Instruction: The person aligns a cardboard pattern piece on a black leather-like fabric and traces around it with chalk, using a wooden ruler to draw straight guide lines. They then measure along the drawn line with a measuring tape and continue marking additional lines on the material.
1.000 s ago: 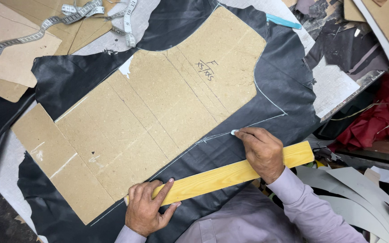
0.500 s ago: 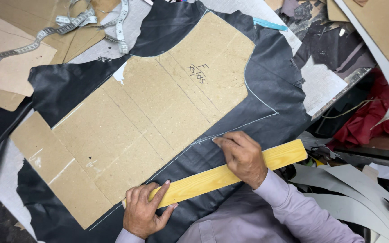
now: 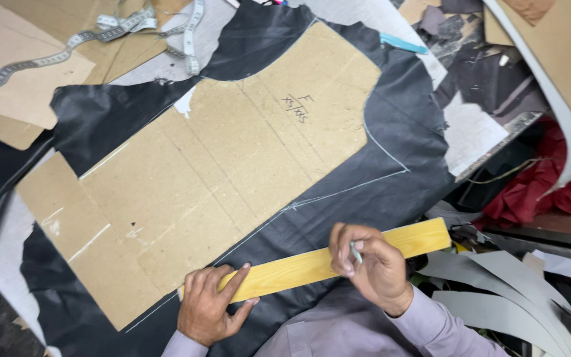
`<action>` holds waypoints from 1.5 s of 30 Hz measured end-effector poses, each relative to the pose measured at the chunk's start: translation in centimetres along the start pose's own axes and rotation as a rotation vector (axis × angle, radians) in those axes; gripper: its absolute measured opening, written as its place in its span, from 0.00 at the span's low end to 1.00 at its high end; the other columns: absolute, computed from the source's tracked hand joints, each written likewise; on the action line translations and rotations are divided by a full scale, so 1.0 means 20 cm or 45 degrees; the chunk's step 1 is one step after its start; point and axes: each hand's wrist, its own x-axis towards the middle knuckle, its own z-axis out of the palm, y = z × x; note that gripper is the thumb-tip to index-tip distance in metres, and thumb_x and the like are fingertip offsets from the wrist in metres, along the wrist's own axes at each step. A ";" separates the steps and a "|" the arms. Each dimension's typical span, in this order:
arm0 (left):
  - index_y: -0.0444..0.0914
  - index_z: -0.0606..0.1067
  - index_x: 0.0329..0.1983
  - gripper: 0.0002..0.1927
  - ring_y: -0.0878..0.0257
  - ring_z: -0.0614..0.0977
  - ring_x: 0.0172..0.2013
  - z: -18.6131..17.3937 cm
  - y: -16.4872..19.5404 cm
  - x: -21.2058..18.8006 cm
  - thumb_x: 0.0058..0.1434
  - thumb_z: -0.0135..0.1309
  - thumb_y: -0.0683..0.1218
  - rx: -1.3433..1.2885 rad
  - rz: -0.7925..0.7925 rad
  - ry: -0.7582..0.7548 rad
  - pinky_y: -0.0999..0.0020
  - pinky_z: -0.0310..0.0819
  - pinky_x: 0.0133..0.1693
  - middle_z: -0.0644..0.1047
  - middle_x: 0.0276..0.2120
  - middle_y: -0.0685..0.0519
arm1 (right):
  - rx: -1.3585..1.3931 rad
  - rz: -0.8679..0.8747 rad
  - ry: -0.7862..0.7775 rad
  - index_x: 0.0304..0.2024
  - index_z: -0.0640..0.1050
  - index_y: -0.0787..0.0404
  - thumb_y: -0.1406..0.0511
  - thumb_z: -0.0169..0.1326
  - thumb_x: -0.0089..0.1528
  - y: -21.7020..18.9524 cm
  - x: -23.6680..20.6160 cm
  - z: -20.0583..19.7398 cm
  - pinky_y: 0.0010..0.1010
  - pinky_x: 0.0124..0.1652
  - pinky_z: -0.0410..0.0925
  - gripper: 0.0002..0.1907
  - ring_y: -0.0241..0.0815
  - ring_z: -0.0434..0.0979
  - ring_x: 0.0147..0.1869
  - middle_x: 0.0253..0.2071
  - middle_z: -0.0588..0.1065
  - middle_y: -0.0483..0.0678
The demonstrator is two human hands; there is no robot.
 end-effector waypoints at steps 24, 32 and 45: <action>0.43 0.74 0.59 0.36 0.50 0.75 0.47 0.03 0.13 -0.11 0.49 0.67 0.60 0.028 0.006 -0.053 0.51 0.68 0.49 0.74 0.45 0.45 | -2.486 0.097 -0.168 0.62 0.71 0.59 0.58 0.74 0.45 -0.07 -0.27 0.10 0.42 0.37 0.74 0.44 0.54 0.82 0.39 0.35 0.79 0.54; 0.42 0.76 0.58 0.36 0.49 0.76 0.45 0.03 0.21 -0.11 0.47 0.68 0.59 0.016 0.020 0.046 0.52 0.70 0.47 0.74 0.46 0.46 | -2.514 -0.071 -0.215 0.60 0.73 0.61 0.60 0.70 0.52 -0.10 -0.35 0.04 0.38 0.36 0.75 0.36 0.50 0.84 0.38 0.33 0.80 0.53; 0.41 0.77 0.57 0.33 0.52 0.76 0.48 -0.03 0.22 0.08 0.48 0.67 0.58 0.136 -0.132 0.110 0.55 0.70 0.49 0.77 0.46 0.47 | -2.685 -0.577 -0.070 0.58 0.76 0.61 0.56 0.69 0.50 -0.32 -0.15 -0.08 0.38 0.32 0.74 0.35 0.49 0.81 0.32 0.29 0.78 0.50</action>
